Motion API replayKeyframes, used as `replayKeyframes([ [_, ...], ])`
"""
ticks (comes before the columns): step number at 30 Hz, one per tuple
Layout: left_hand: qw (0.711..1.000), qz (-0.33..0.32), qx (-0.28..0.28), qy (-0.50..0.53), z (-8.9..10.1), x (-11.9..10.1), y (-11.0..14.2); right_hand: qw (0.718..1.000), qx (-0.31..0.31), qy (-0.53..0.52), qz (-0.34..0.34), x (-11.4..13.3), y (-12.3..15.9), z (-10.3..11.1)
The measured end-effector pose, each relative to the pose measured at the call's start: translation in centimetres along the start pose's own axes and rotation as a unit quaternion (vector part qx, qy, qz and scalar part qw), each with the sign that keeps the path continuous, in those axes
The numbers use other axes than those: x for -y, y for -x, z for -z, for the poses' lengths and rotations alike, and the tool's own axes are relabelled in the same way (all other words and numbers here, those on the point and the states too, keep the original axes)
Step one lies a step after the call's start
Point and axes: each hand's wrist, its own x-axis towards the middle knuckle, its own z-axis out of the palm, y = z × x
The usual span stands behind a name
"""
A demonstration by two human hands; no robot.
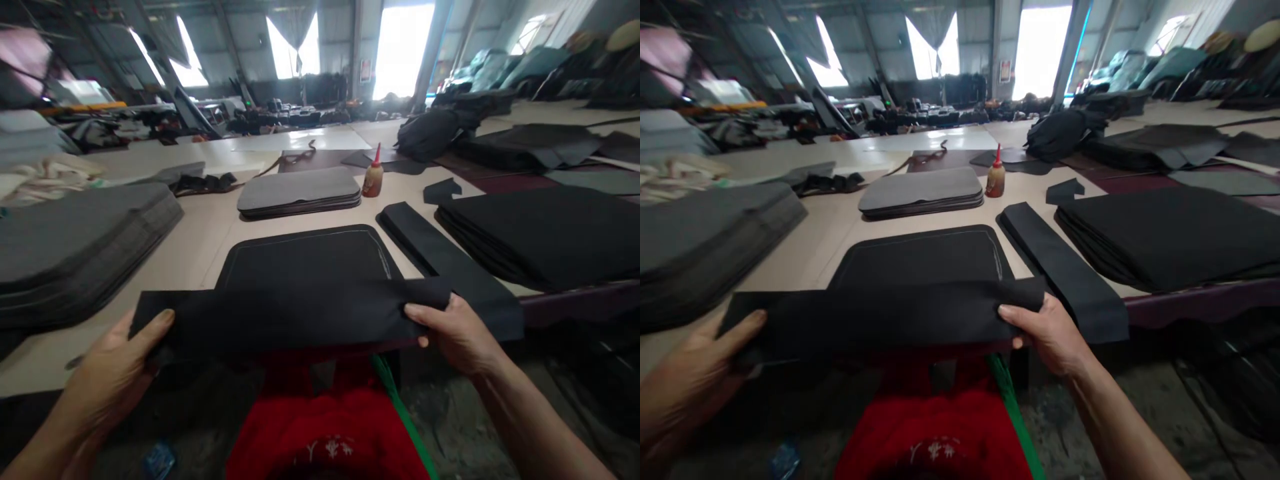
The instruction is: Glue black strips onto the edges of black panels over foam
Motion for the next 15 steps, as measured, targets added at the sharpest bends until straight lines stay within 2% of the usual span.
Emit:
replayKeyframes([
  [3,0.999,0.038,0.025,0.021,-0.4,1.2,-0.5,0.999,-0.037,0.016,0.029,0.5,-1.5,-0.2],
  [6,0.998,0.05,0.03,0.021,-0.6,1.9,-1.3,0.998,-0.027,0.039,0.045,0.7,-2.6,-0.1],
  [10,0.995,0.056,0.058,0.054,-0.4,1.7,-1.8,0.993,-0.053,0.095,0.04,1.3,-3.7,0.3],
  [15,0.991,0.084,0.093,0.046,0.0,1.8,-2.5,0.973,-0.096,0.196,0.073,1.7,-5.4,0.5],
])
